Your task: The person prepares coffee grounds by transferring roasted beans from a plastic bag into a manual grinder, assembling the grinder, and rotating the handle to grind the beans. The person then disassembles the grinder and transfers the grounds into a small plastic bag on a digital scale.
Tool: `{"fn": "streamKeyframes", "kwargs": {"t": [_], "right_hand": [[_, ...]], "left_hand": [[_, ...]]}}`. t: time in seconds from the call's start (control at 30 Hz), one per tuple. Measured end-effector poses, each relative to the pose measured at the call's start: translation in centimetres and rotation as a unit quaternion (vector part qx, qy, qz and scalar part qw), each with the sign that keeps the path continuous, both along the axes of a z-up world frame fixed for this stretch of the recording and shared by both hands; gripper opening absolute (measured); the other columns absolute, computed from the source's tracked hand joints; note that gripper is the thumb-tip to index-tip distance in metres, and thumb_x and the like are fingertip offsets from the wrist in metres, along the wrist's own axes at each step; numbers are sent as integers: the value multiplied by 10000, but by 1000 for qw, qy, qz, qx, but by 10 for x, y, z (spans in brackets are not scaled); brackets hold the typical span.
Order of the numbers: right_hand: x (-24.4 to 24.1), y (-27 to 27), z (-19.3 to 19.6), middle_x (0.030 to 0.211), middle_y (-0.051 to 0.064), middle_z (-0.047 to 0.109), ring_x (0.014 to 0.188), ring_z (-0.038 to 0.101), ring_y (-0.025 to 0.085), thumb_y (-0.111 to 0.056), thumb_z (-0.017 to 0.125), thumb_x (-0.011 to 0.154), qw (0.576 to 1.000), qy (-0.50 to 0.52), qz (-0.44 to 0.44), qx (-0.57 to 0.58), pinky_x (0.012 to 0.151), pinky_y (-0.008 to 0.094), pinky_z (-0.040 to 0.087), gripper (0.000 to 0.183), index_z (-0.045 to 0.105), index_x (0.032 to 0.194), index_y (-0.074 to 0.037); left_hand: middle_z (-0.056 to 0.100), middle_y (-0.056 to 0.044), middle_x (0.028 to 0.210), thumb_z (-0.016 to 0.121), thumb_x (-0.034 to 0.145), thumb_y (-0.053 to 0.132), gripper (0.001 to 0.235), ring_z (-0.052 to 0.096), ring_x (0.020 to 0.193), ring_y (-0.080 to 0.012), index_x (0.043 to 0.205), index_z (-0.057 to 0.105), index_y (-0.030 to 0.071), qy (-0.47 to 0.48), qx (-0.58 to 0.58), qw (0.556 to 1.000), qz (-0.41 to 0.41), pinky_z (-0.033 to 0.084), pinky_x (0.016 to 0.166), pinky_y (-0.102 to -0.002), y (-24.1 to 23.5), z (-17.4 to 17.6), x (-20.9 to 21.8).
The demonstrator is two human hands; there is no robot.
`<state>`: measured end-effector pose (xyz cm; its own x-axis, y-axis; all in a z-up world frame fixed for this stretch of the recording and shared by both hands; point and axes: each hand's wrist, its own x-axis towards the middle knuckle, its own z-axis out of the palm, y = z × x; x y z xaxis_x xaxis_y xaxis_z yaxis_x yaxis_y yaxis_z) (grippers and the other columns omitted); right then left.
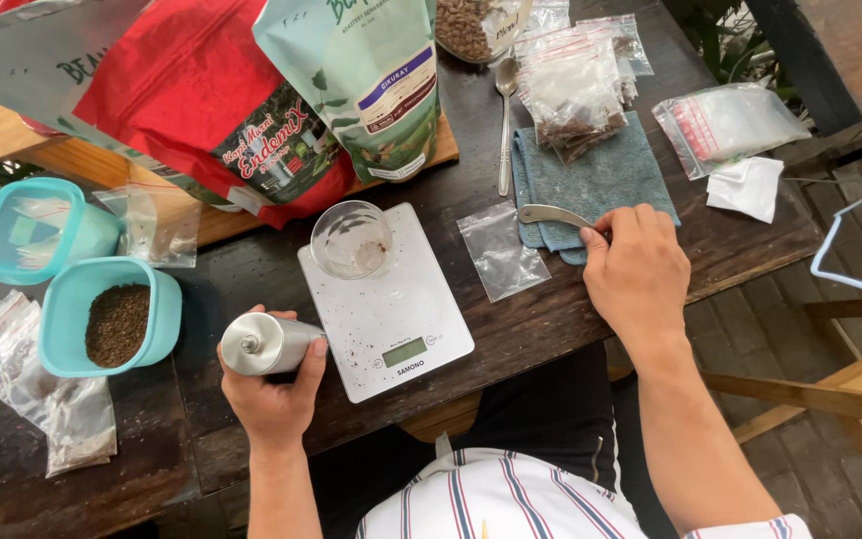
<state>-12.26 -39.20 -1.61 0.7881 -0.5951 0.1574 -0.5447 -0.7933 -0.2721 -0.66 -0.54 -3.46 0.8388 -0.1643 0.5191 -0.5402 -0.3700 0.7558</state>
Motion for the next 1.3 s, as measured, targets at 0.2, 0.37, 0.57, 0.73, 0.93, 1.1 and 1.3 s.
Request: {"fn": "streamKeyframes", "kwargs": {"t": [0.2, 0.37, 0.57, 0.73, 0.93, 1.1, 1.3], "right_hand": [[-13, -8, -14, 899, 70, 682, 930, 730, 347, -381, 672, 1126, 997, -26, -16, -76, 832, 506, 583, 215, 649, 1100, -169], [-9, 8, 23, 1001, 97, 738, 938, 666, 307, -217, 622, 1119, 974, -107, -10, 197, 855, 422, 479, 130, 641, 1183, -106], [9, 55, 50, 941, 97, 667, 880, 659, 151, -63, 671, 1123, 866, -257, 151, 401, 756, 246, 506, 104, 597, 1191, -36], [41, 101, 100, 925, 71, 707, 818, 621, 111, -17, 740, 1006, 864, -193, 252, 390, 759, 214, 482, 130, 702, 1129, -25], [80, 135, 150, 774, -1, 649, 622, 481, 87, -105, 743, 968, 839, -94, 384, 375, 587, 230, 402, 85, 740, 1045, -67], [107, 147, 168, 653, -20, 605, 598, 386, 103, -198, 771, 959, 833, 35, 373, 407, 528, 274, 296, 156, 842, 931, -62], [123, 155, 182, 661, 8, 668, 583, 439, 97, -217, 801, 946, 842, 30, 381, 380, 513, 272, 325, 175, 856, 891, -61]], "left_hand": [[774, -161, 999, 899, 837, 285, 651, 777, 904, -340, 1298, 612, -74, -69, 0, 998, 0, 584, 857, -435, 6, -10, 11], [745, -113, 1159, 880, 829, 303, 597, 752, 1036, -258, 1291, 614, 35, -3, 10, 999, 35, 585, 947, -367, 6, 5, 2], [730, -96, 1198, 849, 859, 305, 572, 746, 1020, -250, 1331, 614, 82, -28, -7, 999, 21, 600, 907, -351, 11, 9, -3], [701, -89, 1186, 769, 906, 284, 512, 698, 935, -276, 1323, 556, 78, -84, -45, 995, -25, 598, 837, -399, 14, 15, -6], [708, -65, 1079, 753, 795, 151, 510, 704, 897, -248, 1279, 596, 137, -23, -39, 994, -97, 555, 779, -364, 17, 52, -13], [720, -48, 1166, 748, 824, 162, 506, 705, 949, -230, 1301, 585, 116, 33, -81, 981, -175, 566, 836, -351, 15, 65, -15], [686, -9, 1027, 766, 856, 237, 501, 612, 823, -163, 1309, 587, 124, 86, -112, 972, -189, 515, 742, -309, 16, 65, -15]]}}
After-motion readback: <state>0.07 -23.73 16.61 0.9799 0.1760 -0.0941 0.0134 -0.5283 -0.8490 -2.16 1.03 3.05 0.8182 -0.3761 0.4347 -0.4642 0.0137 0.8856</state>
